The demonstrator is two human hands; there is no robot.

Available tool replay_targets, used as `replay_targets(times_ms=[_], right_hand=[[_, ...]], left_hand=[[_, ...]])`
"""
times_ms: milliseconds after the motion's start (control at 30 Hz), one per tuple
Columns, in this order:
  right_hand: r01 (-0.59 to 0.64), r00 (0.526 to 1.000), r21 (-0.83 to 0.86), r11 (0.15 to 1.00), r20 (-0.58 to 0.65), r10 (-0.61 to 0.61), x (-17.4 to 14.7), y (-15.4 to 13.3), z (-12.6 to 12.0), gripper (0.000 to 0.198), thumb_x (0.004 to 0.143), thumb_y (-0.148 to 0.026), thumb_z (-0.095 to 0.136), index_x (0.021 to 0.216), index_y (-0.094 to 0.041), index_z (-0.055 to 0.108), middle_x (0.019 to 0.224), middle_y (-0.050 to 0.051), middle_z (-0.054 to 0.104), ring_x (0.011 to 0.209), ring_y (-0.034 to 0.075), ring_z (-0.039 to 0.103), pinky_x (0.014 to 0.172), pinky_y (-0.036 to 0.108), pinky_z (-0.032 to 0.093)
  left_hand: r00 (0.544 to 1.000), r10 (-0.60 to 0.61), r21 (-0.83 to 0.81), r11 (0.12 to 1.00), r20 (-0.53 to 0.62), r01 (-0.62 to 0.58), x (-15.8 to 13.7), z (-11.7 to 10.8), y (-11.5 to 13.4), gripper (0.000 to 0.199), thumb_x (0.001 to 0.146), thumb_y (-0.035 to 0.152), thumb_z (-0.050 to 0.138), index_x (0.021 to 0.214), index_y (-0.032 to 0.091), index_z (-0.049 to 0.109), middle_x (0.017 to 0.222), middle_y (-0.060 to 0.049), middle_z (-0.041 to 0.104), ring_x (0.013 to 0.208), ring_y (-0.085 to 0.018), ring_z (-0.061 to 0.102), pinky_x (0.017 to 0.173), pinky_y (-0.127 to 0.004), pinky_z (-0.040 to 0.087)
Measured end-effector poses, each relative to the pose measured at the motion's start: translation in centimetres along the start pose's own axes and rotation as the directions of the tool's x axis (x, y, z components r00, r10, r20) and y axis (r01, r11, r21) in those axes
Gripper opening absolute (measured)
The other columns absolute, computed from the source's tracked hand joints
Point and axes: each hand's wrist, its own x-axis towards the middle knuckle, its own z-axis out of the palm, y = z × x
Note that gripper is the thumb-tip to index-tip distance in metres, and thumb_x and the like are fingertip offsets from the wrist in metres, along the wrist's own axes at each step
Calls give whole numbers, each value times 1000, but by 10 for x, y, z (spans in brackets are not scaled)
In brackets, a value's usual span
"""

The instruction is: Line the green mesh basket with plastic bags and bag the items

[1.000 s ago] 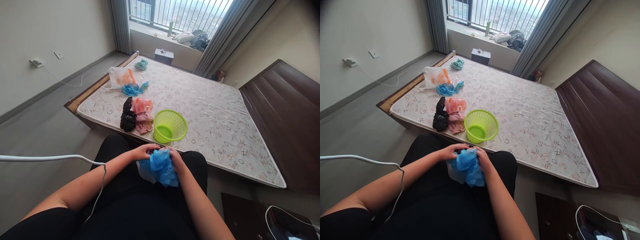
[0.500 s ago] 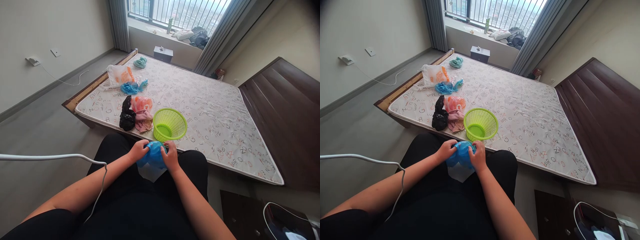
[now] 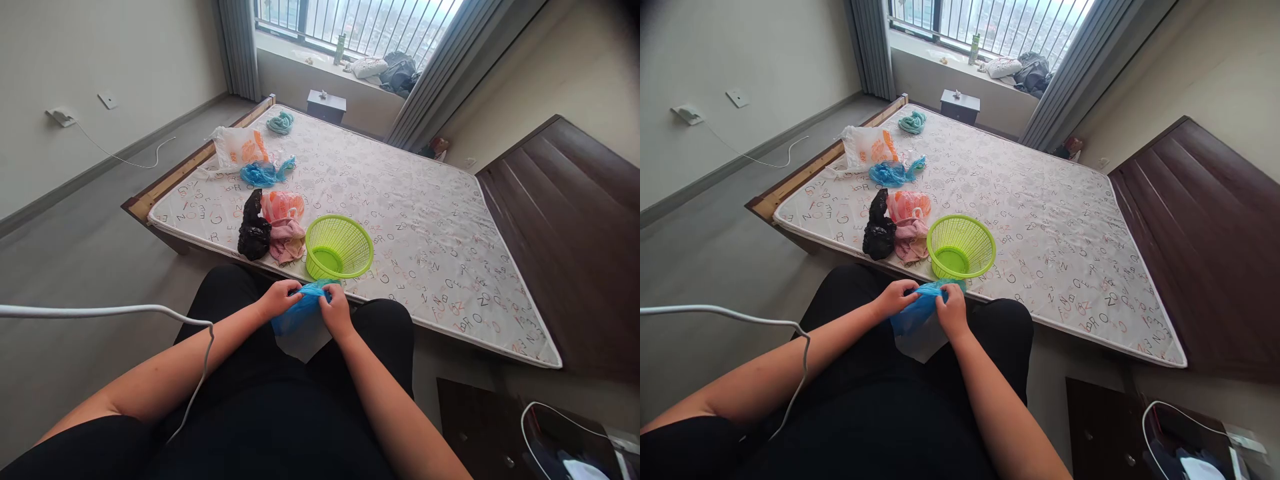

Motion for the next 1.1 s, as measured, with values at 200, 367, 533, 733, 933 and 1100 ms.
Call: replay_targets(times_ms=[200,367,533,733,933,1100], right_hand=[[-33,999,95,995,-27,35,4,5,-5,24,87,-29,48,102,-20,65,111,12,67,110,27,60,102,44,47],[11,999,73,997,-31,-8,2,0,-3,26,94,-34,50,111,-20,65,118,13,66,116,27,60,107,46,46],[121,993,13,993,11,-121,-3,-4,2,35,90,-39,66,119,-21,63,124,14,64,124,29,57,113,49,42],[99,986,-61,993,141,-90,-7,-5,10,19,89,-32,63,103,-21,66,106,10,65,98,25,62,95,42,51],[-92,994,44,995,71,89,0,-3,0,20,89,-34,53,95,-20,66,90,6,66,79,21,61,80,35,49],[-248,969,208,946,71,238,3,1,0,23,87,-41,55,95,-21,63,88,5,69,79,22,63,79,35,50]], left_hand=[[990,-11,-7,1000,-138,10,6,-10,-12,31,92,47,61,82,19,67,79,-1,66,77,-17,60,75,-29,47],[993,-43,-135,990,-111,27,9,-9,-14,33,95,49,55,83,19,60,72,2,57,69,-15,54,68,-28,45],[999,-45,-211,977,-14,41,8,-2,-13,34,94,52,56,84,19,58,70,3,55,65,-14,51,65,-27,42],[995,-63,-276,957,83,84,6,4,-14,40,93,57,59,89,18,60,72,3,56,65,-13,50,61,-25,41],[988,-104,-306,943,112,134,9,2,-15,45,89,62,60,85,17,59,70,3,54,65,-13,48,61,-25,39],[966,-144,-443,867,216,228,13,2,-21,48,86,63,61,90,16,63,73,0,59,62,-12,49,59,-25,40]])
